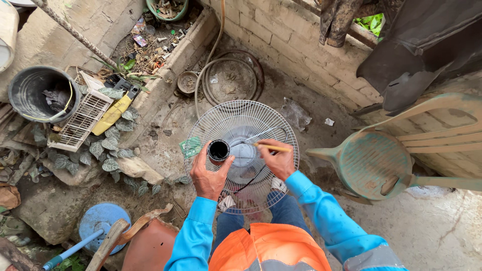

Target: The person holds a small can of dark paint in one hand and a brush in the other, painting the wire guard of an electric fan that lies on the ground. They dip the brush into the can and apply paint along the fan's wire frame, working around the guard throughout the clip.

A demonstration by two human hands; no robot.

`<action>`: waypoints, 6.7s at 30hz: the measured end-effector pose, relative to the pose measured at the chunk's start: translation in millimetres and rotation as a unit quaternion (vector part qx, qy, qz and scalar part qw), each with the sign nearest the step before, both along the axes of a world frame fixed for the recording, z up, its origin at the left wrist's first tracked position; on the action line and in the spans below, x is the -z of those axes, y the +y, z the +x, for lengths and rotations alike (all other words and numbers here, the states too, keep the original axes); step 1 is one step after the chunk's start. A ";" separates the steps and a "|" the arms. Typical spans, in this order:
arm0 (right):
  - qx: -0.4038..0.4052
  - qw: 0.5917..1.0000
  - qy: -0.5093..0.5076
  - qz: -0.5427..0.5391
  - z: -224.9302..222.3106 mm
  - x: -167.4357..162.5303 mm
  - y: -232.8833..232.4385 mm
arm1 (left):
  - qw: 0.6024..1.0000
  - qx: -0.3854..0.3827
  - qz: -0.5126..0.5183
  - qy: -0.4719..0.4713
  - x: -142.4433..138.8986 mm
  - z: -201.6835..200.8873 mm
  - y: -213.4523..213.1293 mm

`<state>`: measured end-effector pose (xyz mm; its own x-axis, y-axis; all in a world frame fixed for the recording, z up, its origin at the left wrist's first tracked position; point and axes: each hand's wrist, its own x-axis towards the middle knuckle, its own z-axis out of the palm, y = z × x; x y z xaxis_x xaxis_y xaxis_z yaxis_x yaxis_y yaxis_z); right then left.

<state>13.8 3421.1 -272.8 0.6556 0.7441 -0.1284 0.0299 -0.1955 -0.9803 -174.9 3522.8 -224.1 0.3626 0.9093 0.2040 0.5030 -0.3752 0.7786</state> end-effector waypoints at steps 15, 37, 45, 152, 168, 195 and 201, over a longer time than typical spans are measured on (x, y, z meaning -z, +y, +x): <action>0.002 0.992 0.125 0.011 18.8 26.4 6.4 | 1.000 0.004 0.002 0.002 5.7 5.0 3.9; 0.045 0.995 0.088 0.011 49.8 39.2 -2.1 | 1.000 0.015 0.005 0.000 12.6 9.6 5.0; 0.052 0.994 0.093 -0.002 47.4 16.5 6.9 | 1.000 0.025 -0.013 0.001 10.1 15.5 2.8; 0.046 0.987 0.152 0.012 81.4 47.5 -0.3 | 1.000 0.015 -0.018 0.006 10.9 29.4 -3.0; 0.118 0.983 0.134 -0.030 101.2 44.7 1.3 | 0.999 0.023 -0.025 0.008 16.3 35.5 -3.1; 0.064 0.997 0.035 -0.036 119.9 40.9 -11.7 | 0.999 0.032 -0.005 -0.002 7.9 42.0 -1.2; 0.095 0.994 -0.042 -0.033 116.7 42.8 -12.9 | 1.000 0.027 -0.010 0.000 5.4 41.0 -1.0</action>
<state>130.5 3408.2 -315.6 0.7941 0.5975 -0.1116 0.0682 -0.2701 -0.9604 -133.9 3521.7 -229.4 0.4117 0.8922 0.1859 0.4824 -0.3864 0.7861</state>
